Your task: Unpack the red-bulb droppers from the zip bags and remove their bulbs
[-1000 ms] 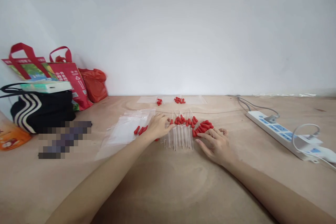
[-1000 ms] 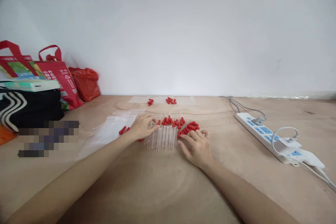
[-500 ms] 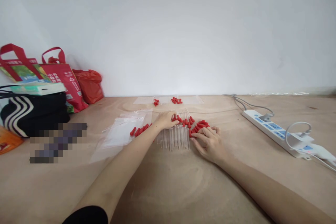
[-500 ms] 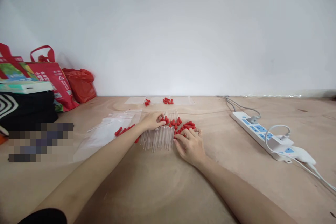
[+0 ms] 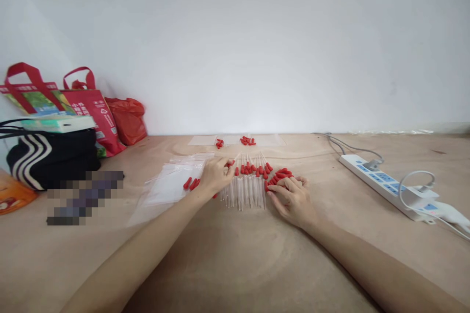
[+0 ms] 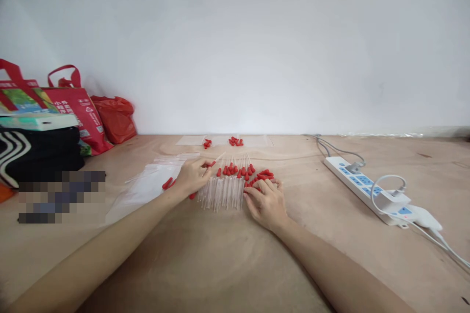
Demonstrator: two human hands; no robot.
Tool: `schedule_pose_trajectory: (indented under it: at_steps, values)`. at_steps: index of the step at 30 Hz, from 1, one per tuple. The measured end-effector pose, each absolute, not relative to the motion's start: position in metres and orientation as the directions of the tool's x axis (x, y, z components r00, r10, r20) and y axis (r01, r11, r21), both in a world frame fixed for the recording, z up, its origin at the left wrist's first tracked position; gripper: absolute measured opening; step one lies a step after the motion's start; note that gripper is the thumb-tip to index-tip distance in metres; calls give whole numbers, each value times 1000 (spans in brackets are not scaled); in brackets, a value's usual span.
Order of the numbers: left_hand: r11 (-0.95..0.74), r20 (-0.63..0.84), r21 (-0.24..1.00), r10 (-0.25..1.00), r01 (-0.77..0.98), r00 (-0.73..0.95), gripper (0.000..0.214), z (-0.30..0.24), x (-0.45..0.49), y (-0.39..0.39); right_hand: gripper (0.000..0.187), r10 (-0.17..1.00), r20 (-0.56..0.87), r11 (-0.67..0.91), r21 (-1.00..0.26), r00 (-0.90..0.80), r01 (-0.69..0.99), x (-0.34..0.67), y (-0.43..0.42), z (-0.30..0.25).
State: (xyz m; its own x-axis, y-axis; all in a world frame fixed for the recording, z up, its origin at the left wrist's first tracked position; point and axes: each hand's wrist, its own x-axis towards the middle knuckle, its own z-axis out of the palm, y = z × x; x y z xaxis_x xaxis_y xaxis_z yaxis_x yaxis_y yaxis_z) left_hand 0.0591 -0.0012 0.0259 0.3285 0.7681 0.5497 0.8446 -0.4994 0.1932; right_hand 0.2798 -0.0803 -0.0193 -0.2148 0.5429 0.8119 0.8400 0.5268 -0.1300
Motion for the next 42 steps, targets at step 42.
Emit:
schedule_pose_trajectory:
  at_steps: [42]
  values:
    - [-870, 662, 5, 372, 493, 651, 16, -5, 24, -68, 17, 385, 760, 711, 117, -523, 693, 238, -79, -20]
